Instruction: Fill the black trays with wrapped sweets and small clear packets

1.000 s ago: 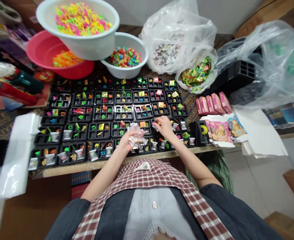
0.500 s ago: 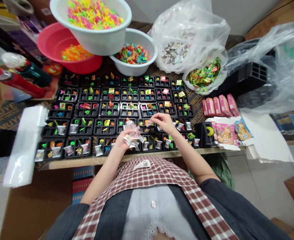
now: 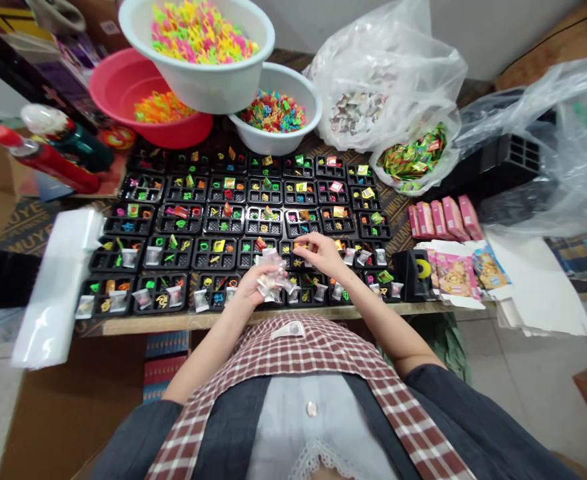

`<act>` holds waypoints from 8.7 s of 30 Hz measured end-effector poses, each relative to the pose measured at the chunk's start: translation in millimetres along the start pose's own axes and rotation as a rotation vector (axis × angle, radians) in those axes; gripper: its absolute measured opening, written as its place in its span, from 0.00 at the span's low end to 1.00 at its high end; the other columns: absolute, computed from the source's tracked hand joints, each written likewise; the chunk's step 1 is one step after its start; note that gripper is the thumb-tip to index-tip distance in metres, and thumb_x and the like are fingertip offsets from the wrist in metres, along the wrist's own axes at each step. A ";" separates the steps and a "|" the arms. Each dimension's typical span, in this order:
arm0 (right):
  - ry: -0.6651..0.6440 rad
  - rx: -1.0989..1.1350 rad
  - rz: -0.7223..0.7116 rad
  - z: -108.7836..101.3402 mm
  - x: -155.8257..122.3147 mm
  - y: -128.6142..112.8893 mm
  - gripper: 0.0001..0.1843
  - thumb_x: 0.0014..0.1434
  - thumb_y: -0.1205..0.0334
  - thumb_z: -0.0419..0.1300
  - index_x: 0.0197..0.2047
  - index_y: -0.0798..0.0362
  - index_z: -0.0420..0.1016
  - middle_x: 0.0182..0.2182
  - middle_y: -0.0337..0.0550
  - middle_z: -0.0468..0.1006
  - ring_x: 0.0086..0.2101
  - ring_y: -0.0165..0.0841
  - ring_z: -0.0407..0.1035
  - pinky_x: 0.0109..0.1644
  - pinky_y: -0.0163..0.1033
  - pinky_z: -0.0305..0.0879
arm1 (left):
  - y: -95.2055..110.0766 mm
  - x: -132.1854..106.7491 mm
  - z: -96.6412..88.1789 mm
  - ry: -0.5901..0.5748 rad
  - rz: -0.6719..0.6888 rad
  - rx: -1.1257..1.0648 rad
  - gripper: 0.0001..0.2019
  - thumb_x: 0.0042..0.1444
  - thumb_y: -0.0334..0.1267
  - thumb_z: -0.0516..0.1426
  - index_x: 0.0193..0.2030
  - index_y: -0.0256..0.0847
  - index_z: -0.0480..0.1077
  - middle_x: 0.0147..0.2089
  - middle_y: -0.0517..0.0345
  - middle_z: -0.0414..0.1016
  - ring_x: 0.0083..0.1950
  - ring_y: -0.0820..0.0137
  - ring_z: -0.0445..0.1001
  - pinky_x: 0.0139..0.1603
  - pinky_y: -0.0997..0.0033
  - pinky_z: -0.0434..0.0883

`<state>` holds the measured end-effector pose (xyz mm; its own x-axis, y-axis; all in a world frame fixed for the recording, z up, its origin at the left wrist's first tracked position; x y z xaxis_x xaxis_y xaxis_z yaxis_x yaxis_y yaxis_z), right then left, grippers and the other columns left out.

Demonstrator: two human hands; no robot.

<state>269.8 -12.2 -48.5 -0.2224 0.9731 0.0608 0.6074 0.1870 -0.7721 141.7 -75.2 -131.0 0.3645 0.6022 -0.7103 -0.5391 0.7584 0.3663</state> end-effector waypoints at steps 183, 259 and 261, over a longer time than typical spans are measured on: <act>-0.638 0.267 -0.854 307.5 102.9 -271.6 0.11 0.63 0.56 0.60 0.42 0.51 0.80 0.35 0.44 0.73 0.37 0.32 0.69 0.43 0.37 0.66 | 182.5 -117.8 -230.9 0.420 0.646 -0.900 0.12 0.61 0.29 0.49 0.28 0.36 0.68 0.19 0.60 0.69 0.17 0.76 0.69 0.17 0.82 0.67; -0.509 0.167 -0.507 298.6 249.7 -222.8 0.07 0.53 0.62 0.64 0.28 0.56 0.75 0.24 0.36 0.75 0.26 0.27 0.66 0.34 0.32 0.58 | 146.9 -179.4 -289.7 0.363 0.745 -0.986 0.12 0.56 0.36 0.52 0.42 0.36 0.74 0.37 0.49 0.70 0.33 0.72 0.71 0.26 0.76 0.74; -0.544 0.060 -0.546 280.7 249.6 -205.7 0.05 0.54 0.64 0.63 0.29 0.56 0.76 0.25 0.37 0.77 0.27 0.28 0.67 0.35 0.33 0.59 | 147.4 -175.5 -282.2 0.336 0.715 -0.988 0.11 0.57 0.35 0.51 0.41 0.36 0.73 0.37 0.49 0.70 0.31 0.73 0.70 0.23 0.80 0.71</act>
<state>-124.8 154.4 -52.0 -0.8315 0.5389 0.1351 0.2652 0.5987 -0.7558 -216.0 -139.5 -122.0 -0.3736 0.5966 -0.7103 -0.9241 -0.3059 0.2291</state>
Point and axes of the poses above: each hand's wrist, its own x-axis towards the middle knuckle, its own z-axis out of the palm, y = z × x, the point moved 10 cm from there along x, towards the middle knuckle
